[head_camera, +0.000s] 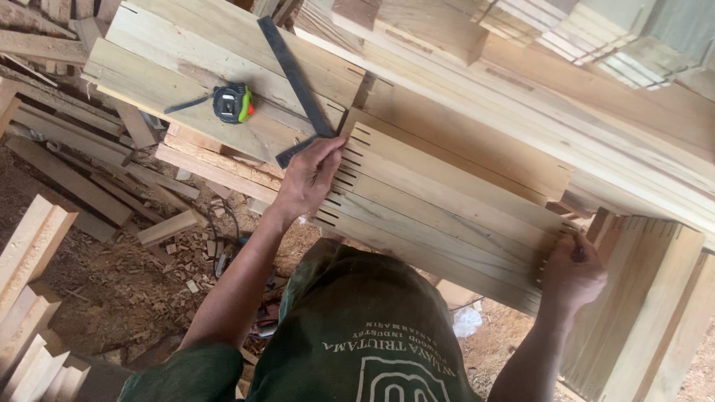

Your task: The person repeatedly picks up wooden planks with notches, places them on a workbench, and uses a square ruler and pencil to mark lines on the wood. The marked planks are then stacked on top of other planks.

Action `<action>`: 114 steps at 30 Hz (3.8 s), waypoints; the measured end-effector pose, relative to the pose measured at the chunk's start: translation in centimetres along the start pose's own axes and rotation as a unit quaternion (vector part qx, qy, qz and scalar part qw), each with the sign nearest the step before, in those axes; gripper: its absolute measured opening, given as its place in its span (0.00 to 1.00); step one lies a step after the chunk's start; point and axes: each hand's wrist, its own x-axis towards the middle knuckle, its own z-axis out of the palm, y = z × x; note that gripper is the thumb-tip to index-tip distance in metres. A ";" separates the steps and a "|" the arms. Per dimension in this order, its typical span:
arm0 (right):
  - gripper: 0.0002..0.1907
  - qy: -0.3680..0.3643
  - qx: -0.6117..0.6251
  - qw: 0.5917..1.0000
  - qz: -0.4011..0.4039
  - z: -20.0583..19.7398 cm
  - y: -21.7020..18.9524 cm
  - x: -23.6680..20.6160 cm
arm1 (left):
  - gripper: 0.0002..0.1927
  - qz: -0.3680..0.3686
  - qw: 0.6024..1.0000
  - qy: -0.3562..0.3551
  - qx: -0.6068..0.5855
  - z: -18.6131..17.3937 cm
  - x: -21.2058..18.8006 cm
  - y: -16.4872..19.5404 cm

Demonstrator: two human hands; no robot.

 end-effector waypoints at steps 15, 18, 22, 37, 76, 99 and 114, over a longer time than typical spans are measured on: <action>0.06 0.151 -0.137 0.972 -0.119 0.5 -1.7 0.0 | 0.17 -0.051 0.914 -0.111 0.386 -4.8 0.7 -4.0; 0.07 0.131 -0.014 0.966 -0.223 0.2 -6.6 -0.1 | 0.16 -0.021 0.921 -0.072 0.382 -5.6 0.8 -3.0; 0.05 -0.102 0.186 0.961 -0.178 -0.6 -16.8 -4.2 | 0.14 0.017 0.958 -0.007 0.286 -7.3 0.0 1.3; 0.15 -0.350 0.657 0.666 0.033 2.9 -30.7 -10.3 | 0.26 0.033 0.999 0.007 -0.015 -5.5 -4.4 12.2; 0.18 -0.152 0.168 0.834 -0.503 13.3 -25.7 0.1 | 0.13 -0.287 0.932 -0.024 -0.221 -12.6 -12.8 2.6; 0.18 -0.185 0.088 0.871 -0.447 11.3 -25.6 -0.6 | 0.10 -0.235 0.915 -0.056 -0.323 -9.9 -10.9 2.0; 0.36 -0.130 0.033 0.855 -0.502 12.1 -26.1 -0.5 | 0.04 -0.005 0.982 0.008 -0.190 -5.5 -5.0 0.8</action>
